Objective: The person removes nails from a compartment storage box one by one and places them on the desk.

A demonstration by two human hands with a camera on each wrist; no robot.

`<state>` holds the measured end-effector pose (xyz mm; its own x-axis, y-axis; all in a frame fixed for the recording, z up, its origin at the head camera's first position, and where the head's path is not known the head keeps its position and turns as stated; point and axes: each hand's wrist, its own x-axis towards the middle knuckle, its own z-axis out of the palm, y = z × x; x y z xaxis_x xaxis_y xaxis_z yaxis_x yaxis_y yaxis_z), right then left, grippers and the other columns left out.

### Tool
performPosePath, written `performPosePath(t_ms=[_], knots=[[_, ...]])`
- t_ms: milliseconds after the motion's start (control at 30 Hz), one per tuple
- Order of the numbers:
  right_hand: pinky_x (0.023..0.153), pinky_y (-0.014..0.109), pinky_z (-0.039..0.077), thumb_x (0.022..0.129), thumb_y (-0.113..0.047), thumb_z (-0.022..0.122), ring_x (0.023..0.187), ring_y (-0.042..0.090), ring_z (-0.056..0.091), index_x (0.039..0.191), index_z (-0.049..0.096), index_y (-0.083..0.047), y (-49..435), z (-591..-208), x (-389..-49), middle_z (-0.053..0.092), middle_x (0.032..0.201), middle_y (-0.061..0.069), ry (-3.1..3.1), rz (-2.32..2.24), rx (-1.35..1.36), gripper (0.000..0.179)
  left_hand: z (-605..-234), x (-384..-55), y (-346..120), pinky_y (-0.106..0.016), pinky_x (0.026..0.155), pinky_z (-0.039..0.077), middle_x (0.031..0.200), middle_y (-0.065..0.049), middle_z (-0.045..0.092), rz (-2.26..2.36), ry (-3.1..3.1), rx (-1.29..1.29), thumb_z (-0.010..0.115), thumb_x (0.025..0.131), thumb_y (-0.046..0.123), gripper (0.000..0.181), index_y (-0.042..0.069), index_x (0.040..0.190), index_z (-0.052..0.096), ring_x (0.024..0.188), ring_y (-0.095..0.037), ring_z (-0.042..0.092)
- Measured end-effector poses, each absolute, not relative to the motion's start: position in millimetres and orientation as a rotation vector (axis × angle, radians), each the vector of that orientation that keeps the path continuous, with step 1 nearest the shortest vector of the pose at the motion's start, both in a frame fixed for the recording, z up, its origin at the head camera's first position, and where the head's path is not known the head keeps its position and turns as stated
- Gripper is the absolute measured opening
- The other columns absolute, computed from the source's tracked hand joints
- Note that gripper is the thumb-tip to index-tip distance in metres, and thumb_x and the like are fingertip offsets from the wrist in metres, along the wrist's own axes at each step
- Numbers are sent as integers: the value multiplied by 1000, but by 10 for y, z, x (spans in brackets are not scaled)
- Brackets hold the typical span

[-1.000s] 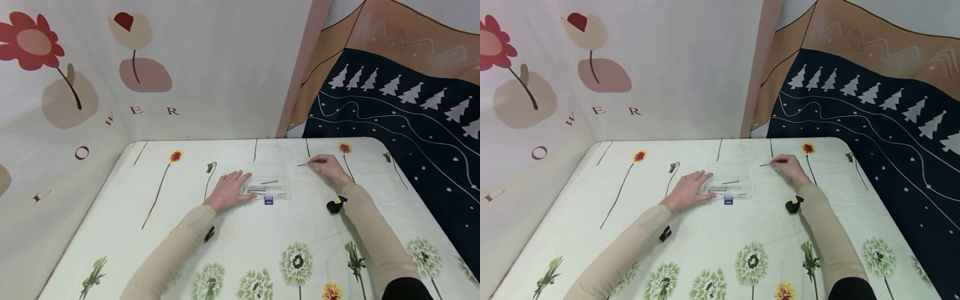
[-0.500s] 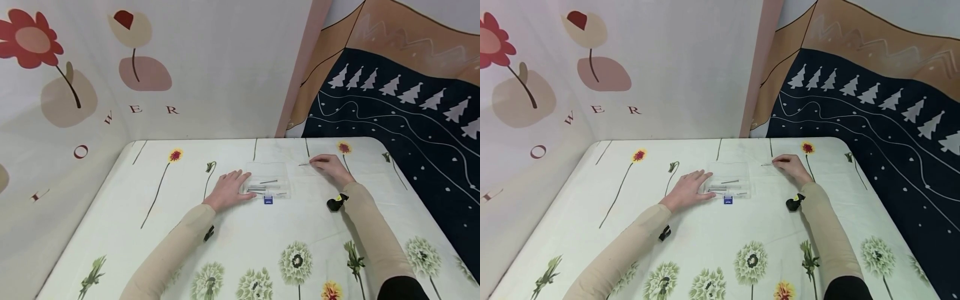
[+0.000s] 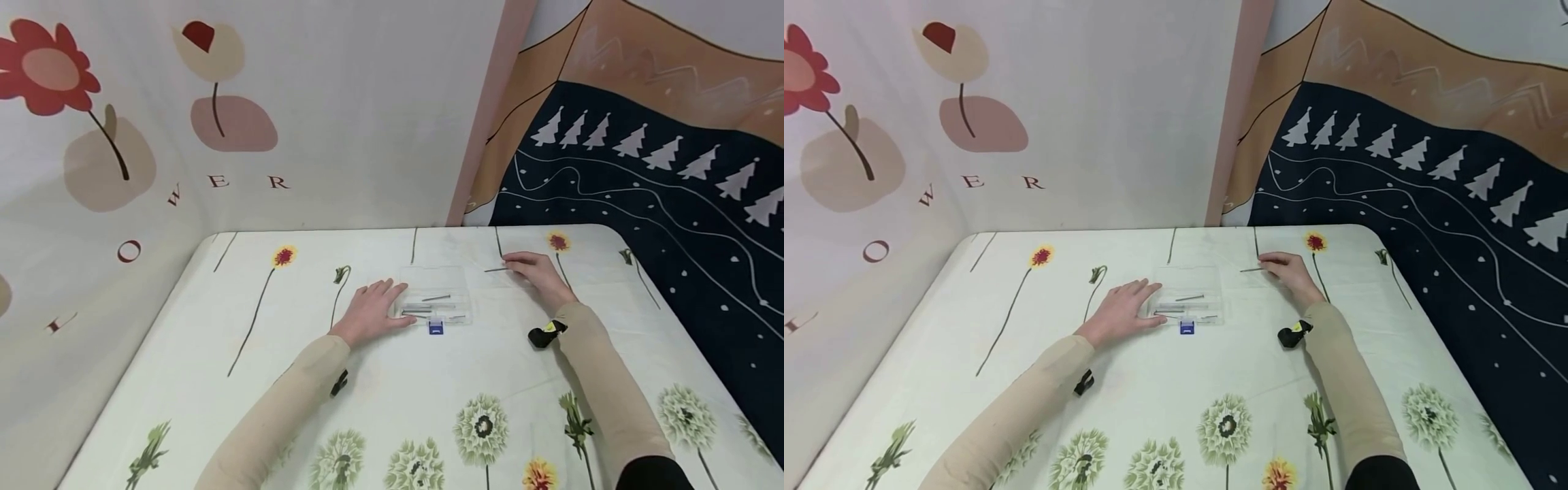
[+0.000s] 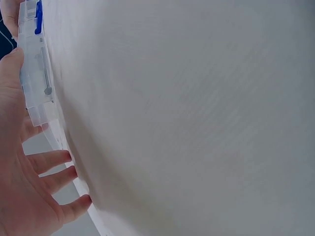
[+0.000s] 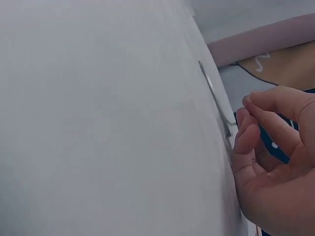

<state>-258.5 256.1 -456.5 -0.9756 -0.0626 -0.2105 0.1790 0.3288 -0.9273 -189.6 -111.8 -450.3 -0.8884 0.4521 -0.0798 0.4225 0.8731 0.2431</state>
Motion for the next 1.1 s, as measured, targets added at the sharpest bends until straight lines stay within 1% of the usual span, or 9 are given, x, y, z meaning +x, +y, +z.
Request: performPosePath(t_ms=[100, 267, 367, 533, 633, 867, 1100], knots=[[87, 23, 42, 97, -22, 61, 111, 17, 45, 132, 57, -2, 2520, -4551, -2567, 46, 140, 12, 2370, -1749, 108, 41, -4505, -1901, -1122, -55, 108, 27, 151, -17, 34, 331, 2914, 693, 50, 86, 70, 84, 19, 151, 35, 137, -34, 32], [77, 18, 46, 96, -15, 59, 98, 12, 49, 129, 58, 2, 2419, -4524, -2527, 51, 131, 10, 2343, -1826, 131, 38, -4504, -1914, -1133, -55, 107, 28, 151, -16, 35, 333, 2917, 699, 51, 85, 71, 85, 19, 150, 36, 137, -33, 32], [79, 18, 46, 96, -16, 59, 98, 11, 50, 129, 57, 2, 2342, -4515, -2499, 52, 129, 9, 2307, -1851, 137, 38, -4504, -1922, -1136, -55, 107, 29, 151, -16, 35, 346, 2915, 695, 51, 85, 72, 85, 19, 150, 37, 137, -33, 32], [85, 23, 44, 96, -18, 59, 104, 15, 49, 127, 59, -1, 2218, -4512, -2454, 52, 130, 9, 2296, -1837, 129, 36, -4509, -1926, -1135, -56, 106, 29, 150, -16, 36, 369, 2911, 692, 52, 84, 72, 85, 20, 149, 38, 137, -33, 33], [83, 24, 45, 95, -16, 60, 102, 16, 49, 126, 60, -1, 2151, -4516, -2437, 53, 130, 11, 2309, -1829, 98, 34, -4516, -1926, -1133, -56, 106, 29, 151, -16, 35, 365, 2910, 694, 52, 84, 72, 85, 20, 150, 38, 137, -33, 32], [72, 22, 46, 95, -14, 60, 88, 16, 52, 122, 63, 1, 1988, -4507, -2396, 58, 123, 13, 2366, -1767, -29, 31, -4505, -1921, -1129, -55, 107, 29, 150, -15, 36, 347, 2915, 701, 52, 85, 71, 84, 20, 150, 38, 136, -33, 33], [69, 23, 46, 95, -10, 60, 83, 15, 54, 119, 64, 4, 1853, -4473, -2317, 62, 113, 14, 2399, -1741, -160, 28, -4513, -1931, -1126, -55, 107, 28, 151, -15, 35, 339, 2908, 698, 51, 84, 72, 85, 21, 150, 37, 137, -33, 33]])
